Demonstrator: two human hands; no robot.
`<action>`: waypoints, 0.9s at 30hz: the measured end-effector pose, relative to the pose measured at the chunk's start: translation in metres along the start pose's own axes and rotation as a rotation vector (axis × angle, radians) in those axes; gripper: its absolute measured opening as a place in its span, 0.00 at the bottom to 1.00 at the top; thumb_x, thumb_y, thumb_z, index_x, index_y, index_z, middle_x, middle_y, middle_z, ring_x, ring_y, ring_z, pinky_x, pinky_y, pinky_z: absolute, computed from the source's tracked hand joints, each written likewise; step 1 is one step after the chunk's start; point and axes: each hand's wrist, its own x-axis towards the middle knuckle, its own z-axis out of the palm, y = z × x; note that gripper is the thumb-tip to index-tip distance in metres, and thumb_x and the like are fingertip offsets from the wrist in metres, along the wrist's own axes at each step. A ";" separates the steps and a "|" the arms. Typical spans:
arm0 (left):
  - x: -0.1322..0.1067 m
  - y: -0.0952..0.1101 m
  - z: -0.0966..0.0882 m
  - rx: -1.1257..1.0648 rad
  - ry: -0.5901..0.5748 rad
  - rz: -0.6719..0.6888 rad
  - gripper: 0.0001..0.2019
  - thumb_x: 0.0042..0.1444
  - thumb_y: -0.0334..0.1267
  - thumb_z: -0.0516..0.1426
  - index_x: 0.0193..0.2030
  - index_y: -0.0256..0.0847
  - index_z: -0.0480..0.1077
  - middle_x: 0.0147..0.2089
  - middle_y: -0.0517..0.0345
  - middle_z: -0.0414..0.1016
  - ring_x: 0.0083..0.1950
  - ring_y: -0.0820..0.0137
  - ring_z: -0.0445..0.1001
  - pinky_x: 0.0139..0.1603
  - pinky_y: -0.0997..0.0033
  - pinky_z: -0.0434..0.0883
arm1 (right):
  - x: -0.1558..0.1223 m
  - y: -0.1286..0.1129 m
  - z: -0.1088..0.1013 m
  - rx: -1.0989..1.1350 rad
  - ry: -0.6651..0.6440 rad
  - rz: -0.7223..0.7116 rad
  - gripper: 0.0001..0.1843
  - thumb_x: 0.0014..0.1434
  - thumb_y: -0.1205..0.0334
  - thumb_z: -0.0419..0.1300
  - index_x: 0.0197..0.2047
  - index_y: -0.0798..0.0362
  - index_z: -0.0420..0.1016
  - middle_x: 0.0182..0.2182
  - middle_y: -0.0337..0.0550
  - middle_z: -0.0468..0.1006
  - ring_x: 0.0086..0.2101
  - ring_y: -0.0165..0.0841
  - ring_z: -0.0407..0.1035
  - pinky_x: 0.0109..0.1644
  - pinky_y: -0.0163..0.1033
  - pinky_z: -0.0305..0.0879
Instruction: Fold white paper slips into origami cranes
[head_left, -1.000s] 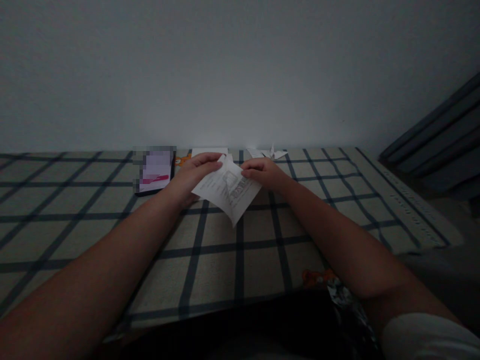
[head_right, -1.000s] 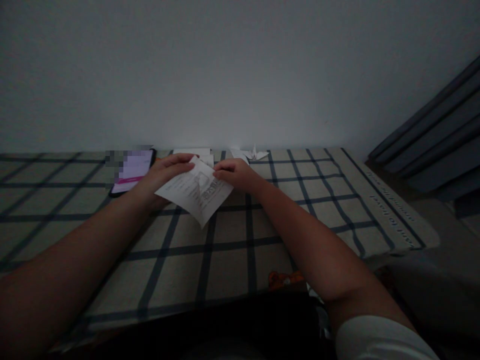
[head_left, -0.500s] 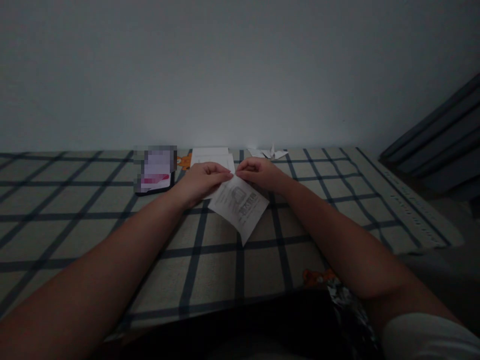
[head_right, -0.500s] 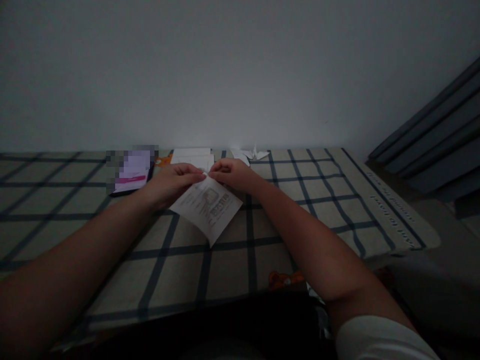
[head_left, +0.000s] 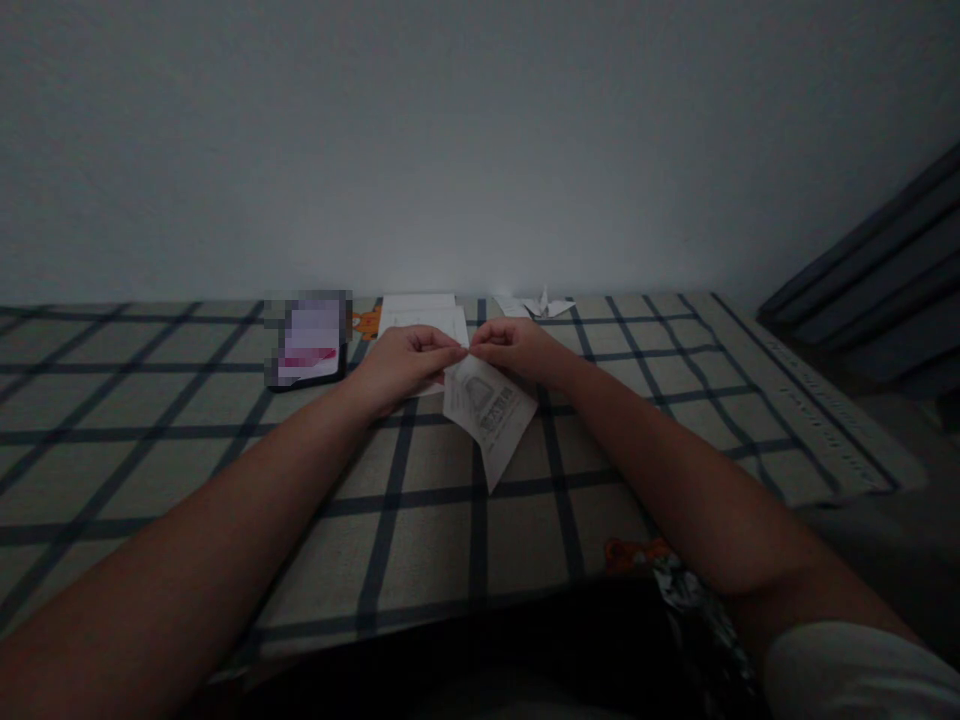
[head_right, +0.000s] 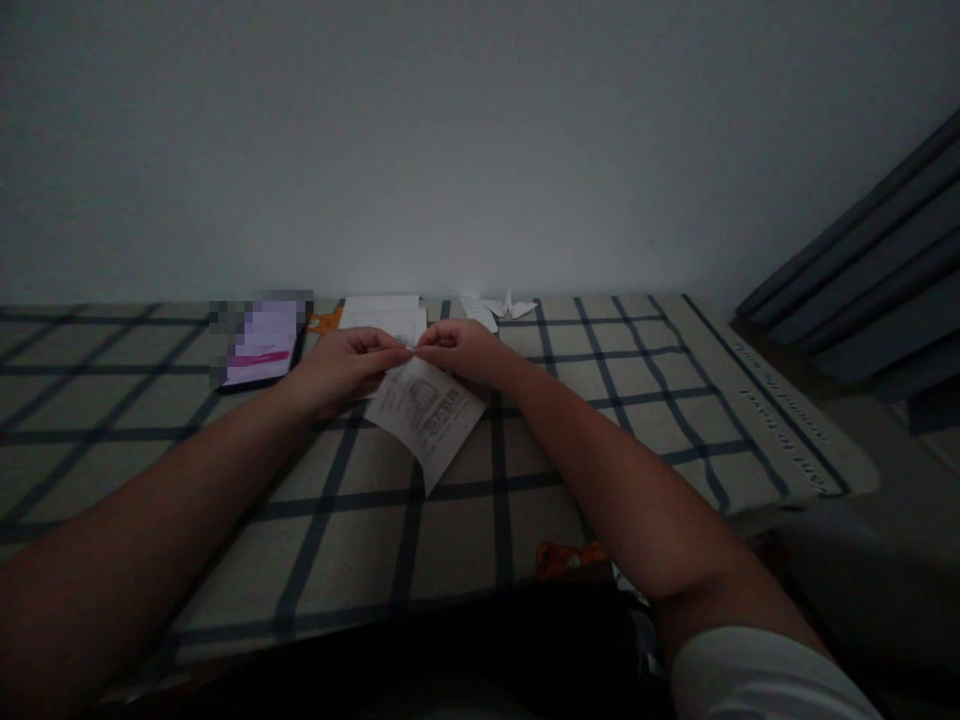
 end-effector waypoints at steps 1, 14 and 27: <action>0.001 -0.001 0.000 -0.003 0.001 0.000 0.11 0.46 0.42 0.69 0.30 0.38 0.76 0.20 0.61 0.71 0.20 0.76 0.66 0.20 0.78 0.64 | 0.000 0.000 0.000 0.005 -0.003 -0.001 0.13 0.55 0.54 0.64 0.37 0.56 0.74 0.27 0.36 0.74 0.26 0.26 0.65 0.30 0.32 0.60; 0.003 -0.004 -0.002 -0.108 -0.076 -0.073 0.09 0.45 0.40 0.69 0.29 0.37 0.77 0.24 0.57 0.75 0.22 0.74 0.70 0.20 0.77 0.64 | -0.001 -0.001 -0.001 -0.007 0.041 0.009 0.13 0.55 0.53 0.64 0.36 0.56 0.75 0.26 0.36 0.73 0.26 0.26 0.64 0.29 0.32 0.57; 0.003 -0.004 -0.002 -0.042 -0.038 -0.053 0.10 0.44 0.42 0.67 0.26 0.39 0.73 0.20 0.61 0.69 0.19 0.76 0.65 0.19 0.78 0.57 | -0.003 -0.002 -0.001 -0.097 0.024 -0.020 0.17 0.56 0.49 0.63 0.34 0.57 0.76 0.25 0.37 0.73 0.26 0.26 0.63 0.29 0.33 0.57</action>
